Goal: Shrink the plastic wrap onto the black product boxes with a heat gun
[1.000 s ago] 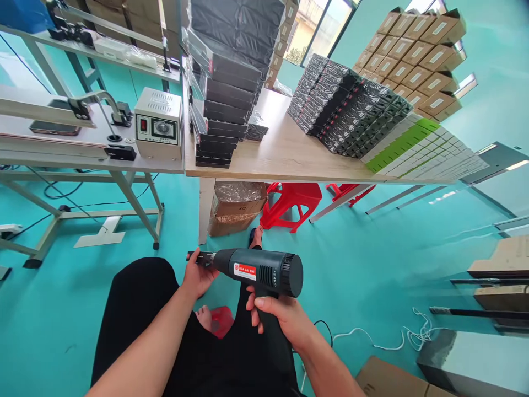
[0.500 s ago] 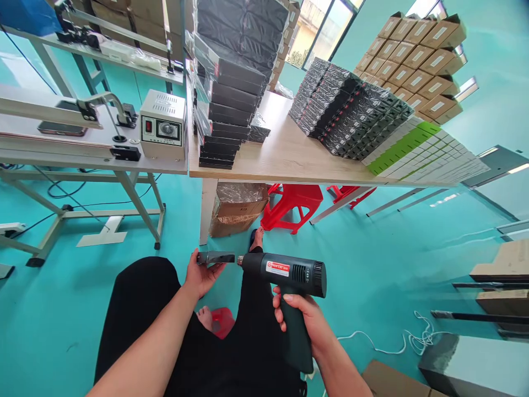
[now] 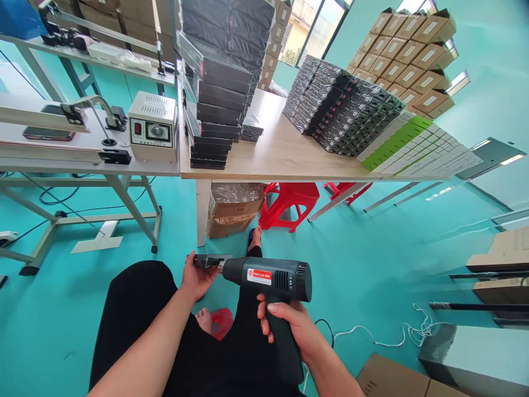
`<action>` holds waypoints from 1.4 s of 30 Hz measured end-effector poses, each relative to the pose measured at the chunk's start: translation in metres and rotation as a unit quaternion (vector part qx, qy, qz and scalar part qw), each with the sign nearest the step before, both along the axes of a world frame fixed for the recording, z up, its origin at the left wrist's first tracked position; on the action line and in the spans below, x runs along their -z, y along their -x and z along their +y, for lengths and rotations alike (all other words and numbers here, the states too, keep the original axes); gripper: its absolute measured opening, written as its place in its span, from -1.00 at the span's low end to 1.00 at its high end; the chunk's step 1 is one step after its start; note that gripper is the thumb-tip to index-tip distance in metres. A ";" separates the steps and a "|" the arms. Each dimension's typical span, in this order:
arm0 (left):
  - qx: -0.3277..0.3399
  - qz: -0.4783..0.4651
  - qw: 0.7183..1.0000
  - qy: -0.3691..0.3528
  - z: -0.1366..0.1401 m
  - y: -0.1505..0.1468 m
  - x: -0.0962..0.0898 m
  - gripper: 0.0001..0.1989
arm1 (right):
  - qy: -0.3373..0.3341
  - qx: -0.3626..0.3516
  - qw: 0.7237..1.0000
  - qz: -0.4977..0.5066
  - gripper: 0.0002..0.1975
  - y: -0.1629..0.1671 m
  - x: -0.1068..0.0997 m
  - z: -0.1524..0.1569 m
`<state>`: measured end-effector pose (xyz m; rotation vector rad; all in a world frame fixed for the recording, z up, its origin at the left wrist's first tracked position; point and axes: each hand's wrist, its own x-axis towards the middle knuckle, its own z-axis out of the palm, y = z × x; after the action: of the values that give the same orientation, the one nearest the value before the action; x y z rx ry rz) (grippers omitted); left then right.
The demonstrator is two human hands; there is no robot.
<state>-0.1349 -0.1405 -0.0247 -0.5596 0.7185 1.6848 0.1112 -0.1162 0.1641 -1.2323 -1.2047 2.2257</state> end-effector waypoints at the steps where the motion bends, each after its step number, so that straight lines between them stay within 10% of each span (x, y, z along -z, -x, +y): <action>1: 0.002 0.013 1.000 -0.018 0.000 0.000 0.001 -0.66 | -0.007 -0.007 1.000 0.006 -0.69 0.004 0.001 -0.003; 16: 0.003 0.017 0.999 -0.051 0.001 0.003 -0.013 -0.64 | 0.044 0.086 0.995 0.012 -0.70 -0.034 0.006 0.012; 42: -0.003 0.053 0.998 0.022 0.003 0.002 0.006 -0.78 | 0.017 -0.010 1.000 -0.014 -0.70 -0.045 0.004 -0.008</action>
<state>-0.1373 -0.1379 -0.0303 -0.5062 0.8314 1.7176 0.1560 -0.1245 0.1599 -1.2738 -1.1979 2.2593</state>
